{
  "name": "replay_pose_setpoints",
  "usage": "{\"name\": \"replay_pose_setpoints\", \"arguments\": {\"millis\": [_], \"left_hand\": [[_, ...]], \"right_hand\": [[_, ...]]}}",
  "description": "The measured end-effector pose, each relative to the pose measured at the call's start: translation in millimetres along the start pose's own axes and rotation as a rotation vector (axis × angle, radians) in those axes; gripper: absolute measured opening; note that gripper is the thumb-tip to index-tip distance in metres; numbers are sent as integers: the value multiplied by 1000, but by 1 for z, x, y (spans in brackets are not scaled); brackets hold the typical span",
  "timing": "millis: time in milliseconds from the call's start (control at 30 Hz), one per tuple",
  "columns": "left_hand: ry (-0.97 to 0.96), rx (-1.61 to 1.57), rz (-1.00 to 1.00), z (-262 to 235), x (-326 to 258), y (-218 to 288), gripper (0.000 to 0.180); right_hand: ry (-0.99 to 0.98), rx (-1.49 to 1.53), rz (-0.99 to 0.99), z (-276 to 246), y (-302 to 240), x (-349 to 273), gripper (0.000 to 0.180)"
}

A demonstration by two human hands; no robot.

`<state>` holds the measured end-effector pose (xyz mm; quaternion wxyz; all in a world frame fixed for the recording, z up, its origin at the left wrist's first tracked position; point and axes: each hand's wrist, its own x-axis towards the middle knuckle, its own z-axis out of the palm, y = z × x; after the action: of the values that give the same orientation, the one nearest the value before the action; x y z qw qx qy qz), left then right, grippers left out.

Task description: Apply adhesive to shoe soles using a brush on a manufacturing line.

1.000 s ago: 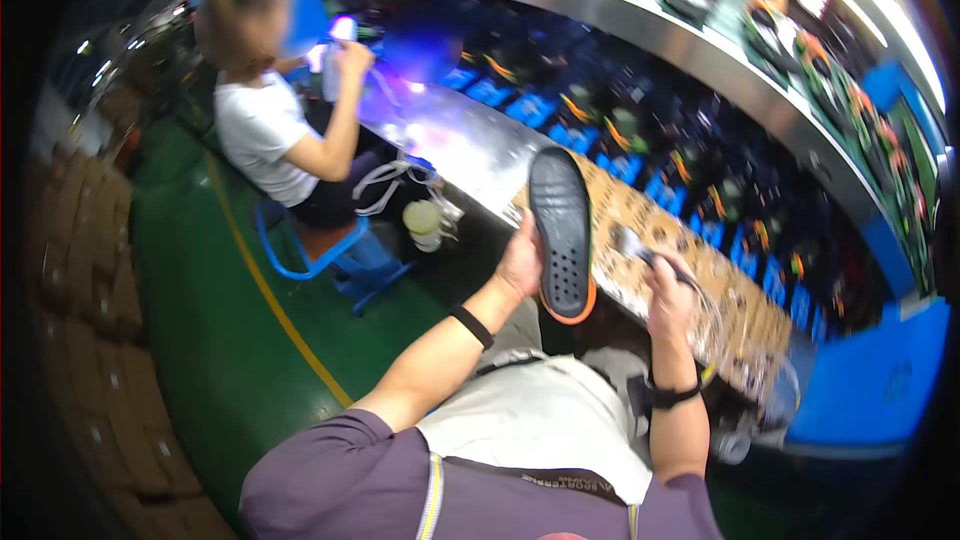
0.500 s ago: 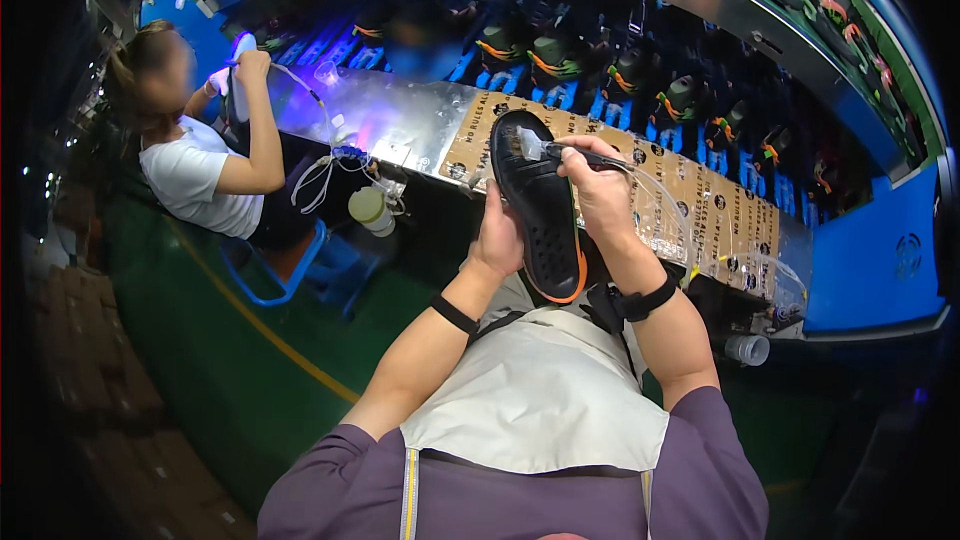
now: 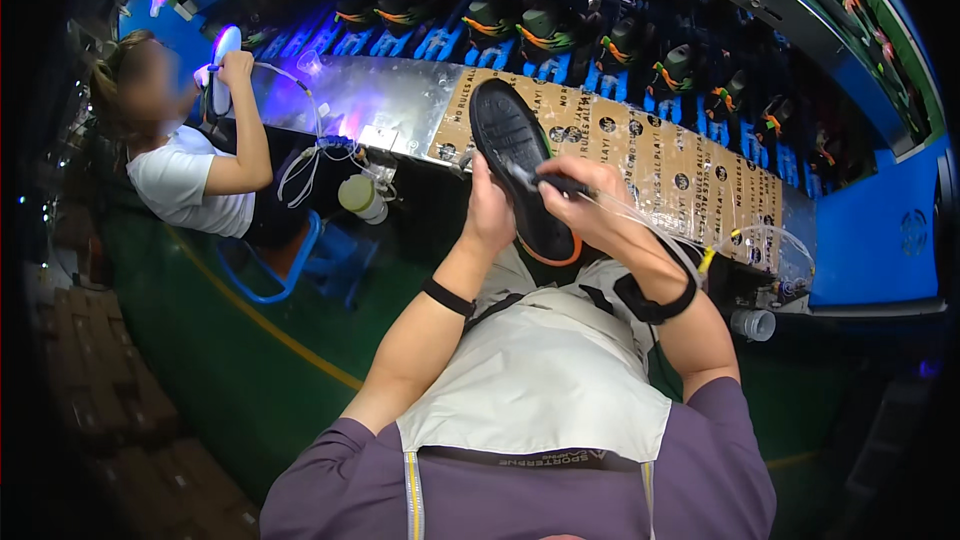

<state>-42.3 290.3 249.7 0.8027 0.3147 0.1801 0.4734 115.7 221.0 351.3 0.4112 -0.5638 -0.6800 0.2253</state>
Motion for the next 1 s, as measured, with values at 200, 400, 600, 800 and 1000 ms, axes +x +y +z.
{"name": "replay_pose_setpoints", "arguments": {"millis": [200,400,600,800,1000], "left_hand": [[-17,-117,-56,-4,0,16,84],[-10,-57,-102,33,-17,2,82],[-163,-153,-117,19,-19,15,79],[2,-98,-77,32,-13,22,75],[-128,-215,37,34,-2,32,66]], "right_hand": [[-246,99,19,-33,-1,-2,23],[291,442,14,-3,-4,27,24],[-120,562,-3,-25,1,22,25],[-94,161,-377,-26,-6,24,29],[138,231,-257,-18,-4,18,25]]}}
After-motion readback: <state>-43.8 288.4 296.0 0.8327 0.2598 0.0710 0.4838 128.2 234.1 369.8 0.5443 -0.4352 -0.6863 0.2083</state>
